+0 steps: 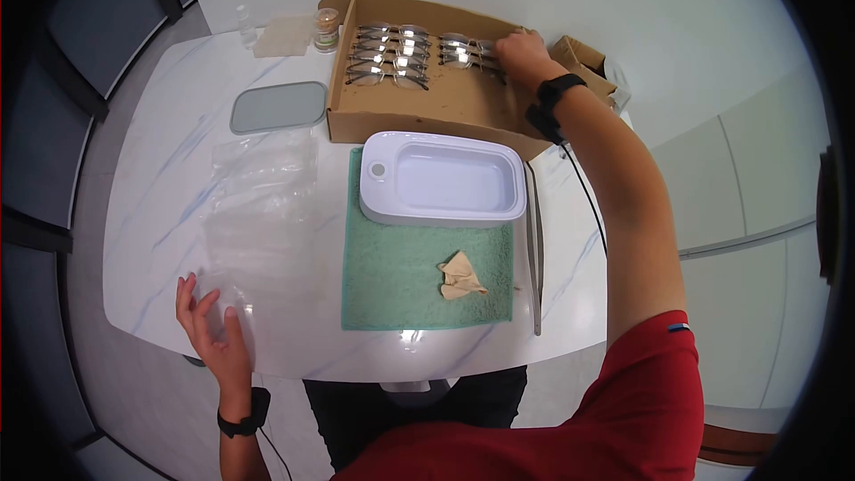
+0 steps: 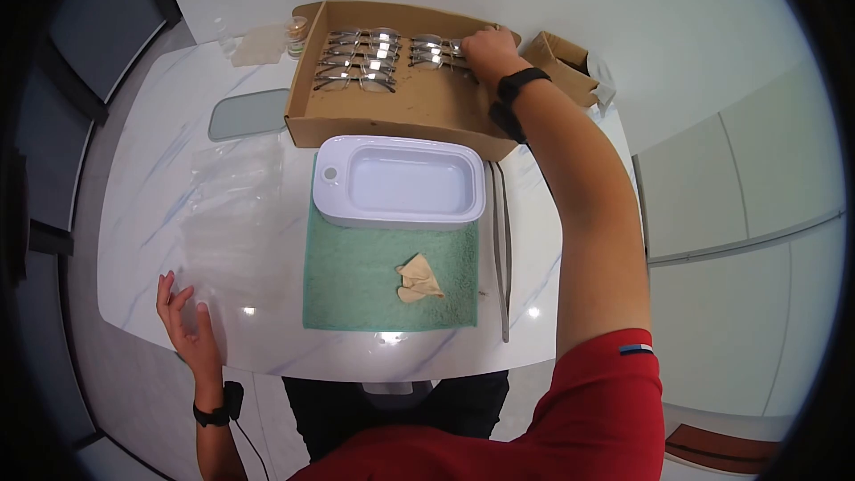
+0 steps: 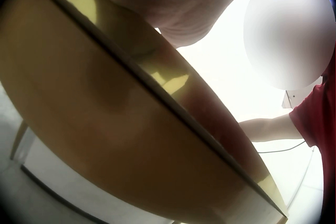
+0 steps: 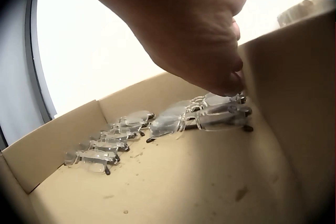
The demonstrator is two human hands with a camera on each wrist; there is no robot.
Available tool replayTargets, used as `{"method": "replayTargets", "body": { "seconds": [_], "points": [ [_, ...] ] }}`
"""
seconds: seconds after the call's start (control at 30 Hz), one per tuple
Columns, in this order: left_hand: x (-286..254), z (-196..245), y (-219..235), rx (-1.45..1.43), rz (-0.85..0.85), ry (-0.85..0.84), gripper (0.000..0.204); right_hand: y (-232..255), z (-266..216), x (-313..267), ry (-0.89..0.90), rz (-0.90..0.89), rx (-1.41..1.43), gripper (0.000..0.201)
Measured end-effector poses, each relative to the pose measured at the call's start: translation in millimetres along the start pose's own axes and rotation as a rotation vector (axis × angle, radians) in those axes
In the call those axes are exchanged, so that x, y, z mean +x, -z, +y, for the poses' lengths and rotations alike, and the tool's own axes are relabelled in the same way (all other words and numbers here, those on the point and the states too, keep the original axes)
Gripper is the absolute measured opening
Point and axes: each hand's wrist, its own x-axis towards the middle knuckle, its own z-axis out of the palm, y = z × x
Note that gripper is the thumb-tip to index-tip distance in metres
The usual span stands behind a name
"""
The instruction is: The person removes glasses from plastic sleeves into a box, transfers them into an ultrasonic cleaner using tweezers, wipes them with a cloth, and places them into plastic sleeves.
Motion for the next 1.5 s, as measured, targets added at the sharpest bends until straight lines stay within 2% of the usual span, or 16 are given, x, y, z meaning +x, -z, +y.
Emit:
{"method": "replayTargets", "body": {
  "seconds": [0.1,0.13,0.17,0.23,0.37,0.47,0.57,0.63,0.67,0.73,1.0,1.1,1.17,1.27,1.4,1.5],
  "points": [
    [-0.4,0.1,0.4,0.023,-0.011,-0.016,0.025,15.2,12.3,-6.3,-0.045,0.02,0.056,0.012],
    [-0.4,-0.4,0.0,0.019,-0.023,-0.017,0.025,19.7,19.4,-8.8,-0.084,0.141,0.123,0.009],
    [0.1,-1.5,-0.5,0.038,-0.014,-0.012,0.025,34.1,26.2,-21.0,-0.093,0.123,0.125,0.009],
    [-2.4,-3.1,-1.1,0.045,-0.03,-0.011,0.026,70.2,41.4,-50.7,-0.127,0.481,0.399,0.012],
    [-2.3,-2.3,-3.2,0.013,0.005,0.008,0.028,85.7,73.0,-133.3,-0.348,0.63,0.59,0.021],
    [-2.6,-1.0,-1.8,-0.01,0.013,0.02,0.028,35.1,86.4,-199.1,-0.736,0.485,0.713,0.03],
    [-2.9,1.3,-2.0,-0.028,0.011,0.031,0.027,-60.8,91.1,-256.1,-1.094,0.395,0.908,0.039],
    [-3.0,2.9,-1.6,-0.027,0.014,0.022,0.027,-112.8,88.4,-285.8,-1.204,0.353,1.026,0.04],
    [-3.1,2.5,-1.5,-0.031,0.011,0.032,0.027,-123.3,83.8,-288.6,-1.209,0.363,1.033,0.04],
    [-3.1,0.1,-1.9,-0.032,0.01,0.031,0.027,-132.5,79.2,-293.4,-1.306,0.206,1.291,0.037],
    [-3.4,-5.8,-2.8,0.011,0.055,-0.009,0.025,-126.7,67.3,-293.3,-1.186,0.215,1.265,0.022],
    [-2.9,-12.7,-4.9,-0.003,0.075,-0.041,0.025,-85.6,70.5,-295.8,-1.109,0.304,1.299,0.015],
    [-3.1,-20.8,-6.7,-0.016,0.099,-0.082,0.025,-56.5,75.8,-302.8,-0.951,0.399,1.235,0.019],
    [-4.8,-14.1,-3.5,0.005,0.151,-0.198,0.026,7.6,72.8,-315.2,-0.856,0.4,1.17,0.02],
    [-18.3,32.0,8.4,0.003,0.16,-0.456,0.031,108.1,52.9,-339.9,-0.667,0.384,0.935,0.018],
    [-38.4,79.6,9.8,-0.212,0.085,-0.493,0.037,165.5,31.7,-359.9,-0.579,0.388,0.947,0.018]
  ]
}}
